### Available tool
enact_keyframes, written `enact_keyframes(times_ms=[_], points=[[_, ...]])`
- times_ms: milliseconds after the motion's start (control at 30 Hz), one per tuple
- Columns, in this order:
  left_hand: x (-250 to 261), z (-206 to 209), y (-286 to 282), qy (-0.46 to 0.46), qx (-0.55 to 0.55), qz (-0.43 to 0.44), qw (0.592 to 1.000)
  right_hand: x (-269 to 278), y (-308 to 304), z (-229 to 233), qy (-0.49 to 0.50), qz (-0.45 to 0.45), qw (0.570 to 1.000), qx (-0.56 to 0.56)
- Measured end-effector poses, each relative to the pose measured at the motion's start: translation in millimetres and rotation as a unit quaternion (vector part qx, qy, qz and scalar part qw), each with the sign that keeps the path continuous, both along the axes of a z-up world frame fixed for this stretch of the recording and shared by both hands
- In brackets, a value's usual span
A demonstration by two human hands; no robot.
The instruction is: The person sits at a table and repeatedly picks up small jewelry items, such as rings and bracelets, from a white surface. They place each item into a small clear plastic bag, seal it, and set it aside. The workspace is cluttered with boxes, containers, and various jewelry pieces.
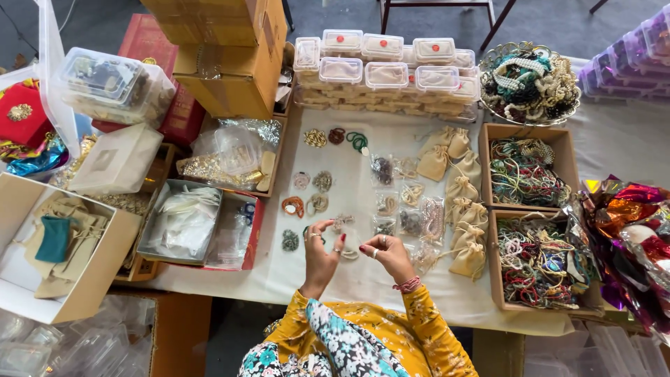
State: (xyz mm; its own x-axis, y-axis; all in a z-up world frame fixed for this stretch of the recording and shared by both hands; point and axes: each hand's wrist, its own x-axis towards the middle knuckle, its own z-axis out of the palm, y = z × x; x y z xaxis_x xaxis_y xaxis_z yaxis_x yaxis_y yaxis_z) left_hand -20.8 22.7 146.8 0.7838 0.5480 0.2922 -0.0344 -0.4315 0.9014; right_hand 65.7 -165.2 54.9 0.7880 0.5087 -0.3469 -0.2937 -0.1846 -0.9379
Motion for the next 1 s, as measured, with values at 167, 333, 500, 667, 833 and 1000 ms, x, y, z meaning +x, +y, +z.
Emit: enact_keyframes(times_ms=[167, 333, 500, 667, 833, 1000], points=[[-3.6, -3.2, -15.9, 0.019, 0.100, -0.028, 0.994, -3.3, 0.8, 3.0, -0.017, -0.026, 0.999, -0.015], [0.5, -19.2, -20.2, 0.132, 0.021, -0.088, 0.987, -9.7, 7.6, 21.5, -0.059, -0.004, 0.998, -0.027], [-5.7, -32.0, -12.7, 0.129, -0.027, -0.106, 0.986, -10.7, 8.4, 11.3, -0.048, 0.000, 0.998, 0.028], [-10.6, -21.1, -14.6, 0.132, 0.104, -0.106, 0.980, -18.4, 18.5, 49.8, -0.179, -0.038, 0.982, -0.052], [-9.5, -35.6, -15.2, 0.160, 0.122, -0.108, 0.974, -21.7, 17.9, 64.7, -0.420, 0.046, 0.903, -0.077], [-10.6, -34.6, -13.0, 0.201, 0.087, -0.111, 0.969, -16.9, 14.5, 56.7, -0.399, 0.121, 0.905, -0.083]])
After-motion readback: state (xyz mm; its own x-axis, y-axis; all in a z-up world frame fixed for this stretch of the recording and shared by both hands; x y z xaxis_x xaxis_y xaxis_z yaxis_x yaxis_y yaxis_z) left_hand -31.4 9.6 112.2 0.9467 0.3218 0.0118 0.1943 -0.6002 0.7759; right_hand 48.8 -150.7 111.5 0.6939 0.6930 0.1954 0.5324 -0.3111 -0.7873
